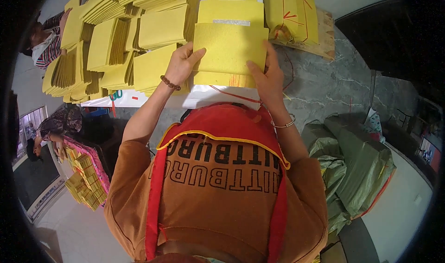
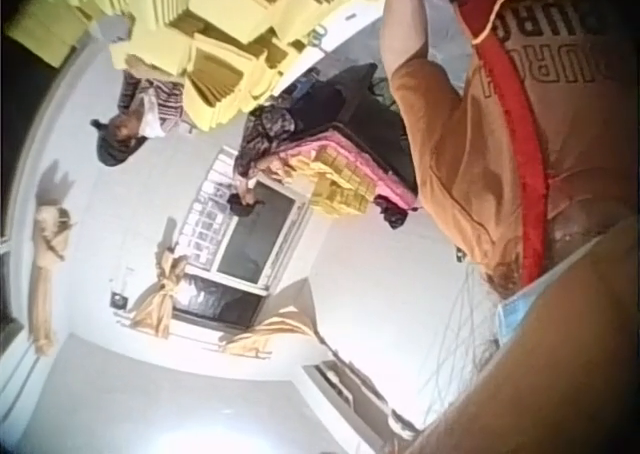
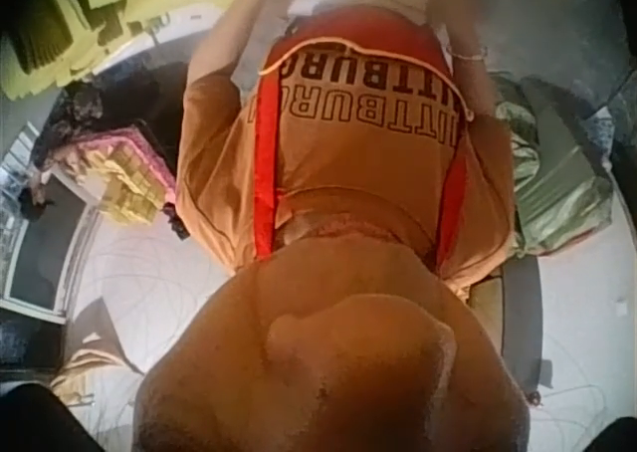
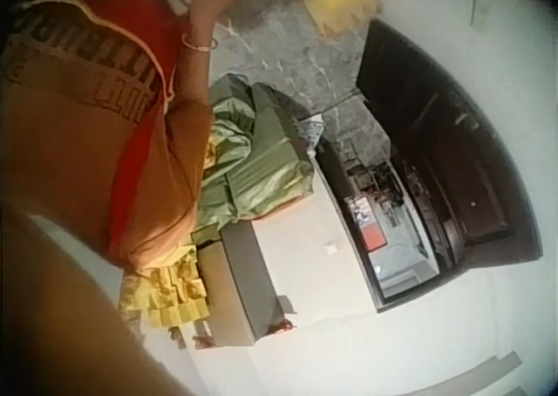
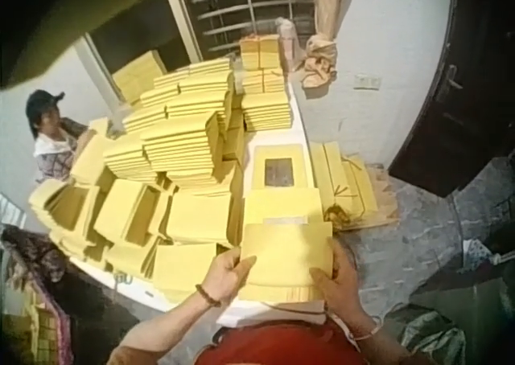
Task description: Assembling and stacking yellow joss paper sheets with silver foil centers.
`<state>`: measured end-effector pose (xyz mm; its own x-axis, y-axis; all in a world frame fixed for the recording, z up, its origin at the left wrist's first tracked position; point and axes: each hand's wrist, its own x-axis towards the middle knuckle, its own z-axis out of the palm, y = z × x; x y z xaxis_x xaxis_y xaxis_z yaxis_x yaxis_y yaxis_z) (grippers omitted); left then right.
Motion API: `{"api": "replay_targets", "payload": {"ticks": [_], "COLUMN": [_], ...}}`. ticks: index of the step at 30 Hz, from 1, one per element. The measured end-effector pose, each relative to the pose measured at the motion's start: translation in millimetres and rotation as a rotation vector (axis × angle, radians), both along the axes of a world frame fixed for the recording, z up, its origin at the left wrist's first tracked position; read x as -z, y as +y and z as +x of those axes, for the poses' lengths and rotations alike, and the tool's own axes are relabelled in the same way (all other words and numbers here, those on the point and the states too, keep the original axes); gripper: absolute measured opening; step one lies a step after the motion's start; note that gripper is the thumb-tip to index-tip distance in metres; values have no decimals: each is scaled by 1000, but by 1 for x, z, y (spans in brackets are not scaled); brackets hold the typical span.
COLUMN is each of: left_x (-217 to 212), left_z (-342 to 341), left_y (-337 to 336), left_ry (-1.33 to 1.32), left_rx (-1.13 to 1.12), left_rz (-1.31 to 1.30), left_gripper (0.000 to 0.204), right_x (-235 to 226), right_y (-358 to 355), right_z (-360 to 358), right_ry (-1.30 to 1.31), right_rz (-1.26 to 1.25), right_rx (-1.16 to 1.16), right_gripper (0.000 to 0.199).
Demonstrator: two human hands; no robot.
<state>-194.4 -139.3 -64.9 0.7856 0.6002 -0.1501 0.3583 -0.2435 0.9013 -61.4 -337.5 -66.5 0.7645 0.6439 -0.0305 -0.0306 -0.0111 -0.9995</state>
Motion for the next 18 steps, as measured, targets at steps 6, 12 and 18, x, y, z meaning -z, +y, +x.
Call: {"api": "replay_targets", "payload": {"ticks": [6, 12, 18], "left_x": [-23, -16, -39], "left_z": [4, 2, 4], "left_y": [-9, -6, -12], "left_ry": [162, 158, 93], "left_rx": [-15, -45, -108], "left_rz": [268, 190, 297], "left_gripper": [33, 30, 30], "right_x": [-4, -8, -3], "right_y": [3, 4, 4], "right_z": [6, 5, 7], "right_ry": [-48, -52, -98], "right_rz": [-238, -273, -261], "right_rx": [-48, -41, -14], "right_gripper": [41, 40, 41]}}
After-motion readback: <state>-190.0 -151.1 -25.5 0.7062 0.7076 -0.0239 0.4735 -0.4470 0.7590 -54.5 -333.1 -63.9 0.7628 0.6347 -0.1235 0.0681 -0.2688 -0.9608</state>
